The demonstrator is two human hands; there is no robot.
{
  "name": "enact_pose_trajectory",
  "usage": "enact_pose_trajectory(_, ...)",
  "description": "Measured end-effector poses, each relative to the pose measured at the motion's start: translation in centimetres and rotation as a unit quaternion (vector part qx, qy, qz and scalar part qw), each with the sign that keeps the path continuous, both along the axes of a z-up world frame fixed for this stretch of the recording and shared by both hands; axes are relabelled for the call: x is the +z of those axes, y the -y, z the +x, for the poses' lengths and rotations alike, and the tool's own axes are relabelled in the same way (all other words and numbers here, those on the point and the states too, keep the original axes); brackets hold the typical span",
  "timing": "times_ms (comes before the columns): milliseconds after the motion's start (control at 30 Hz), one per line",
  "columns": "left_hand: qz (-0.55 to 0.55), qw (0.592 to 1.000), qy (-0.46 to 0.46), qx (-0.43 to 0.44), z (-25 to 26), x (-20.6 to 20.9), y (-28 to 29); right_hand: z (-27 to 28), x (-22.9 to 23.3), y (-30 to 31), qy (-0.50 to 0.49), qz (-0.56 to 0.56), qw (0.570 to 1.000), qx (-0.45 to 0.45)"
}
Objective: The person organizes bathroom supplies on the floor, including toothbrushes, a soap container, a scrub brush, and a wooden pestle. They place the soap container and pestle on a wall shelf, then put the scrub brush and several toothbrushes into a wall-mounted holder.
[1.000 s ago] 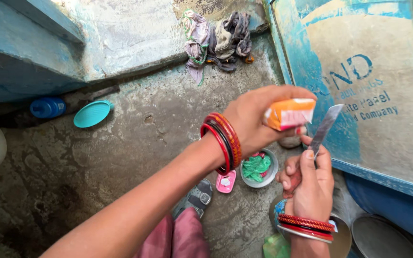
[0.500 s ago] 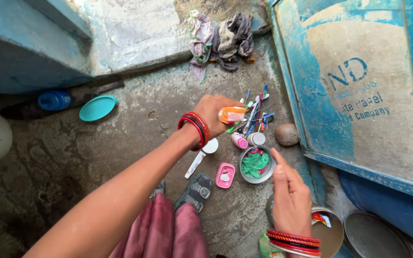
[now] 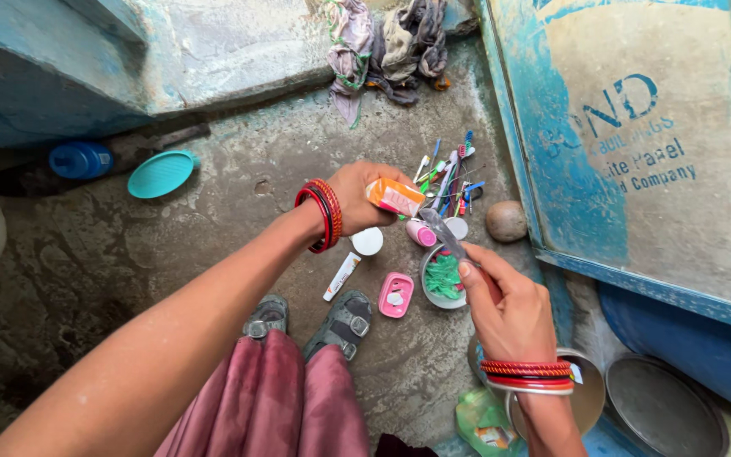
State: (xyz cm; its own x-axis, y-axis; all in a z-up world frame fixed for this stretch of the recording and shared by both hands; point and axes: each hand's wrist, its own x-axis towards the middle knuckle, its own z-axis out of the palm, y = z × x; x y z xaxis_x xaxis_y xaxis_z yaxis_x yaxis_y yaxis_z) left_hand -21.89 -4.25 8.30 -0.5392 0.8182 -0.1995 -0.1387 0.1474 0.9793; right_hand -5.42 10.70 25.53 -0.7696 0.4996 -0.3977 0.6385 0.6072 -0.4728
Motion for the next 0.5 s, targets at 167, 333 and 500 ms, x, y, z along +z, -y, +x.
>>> enact_pose_trajectory(167, 0.039, 0.999, 0.03, -0.012, -0.7, 0.08, -0.3, -0.6, 0.25, -0.29, -0.033, -0.002, 0.999, -0.016)
enact_pose_trajectory(333, 0.067, 0.995, 0.071, -0.012, -0.06, -0.13, -0.68, -0.5, -0.25, -0.15, -0.018, 0.013, 0.999, -0.025)
enact_pose_trajectory(500, 0.042, 0.996, 0.072, -0.021, -0.1, -0.25, -0.99, -0.68, -0.37, -0.15, -0.031, -0.001, 0.999, -0.024)
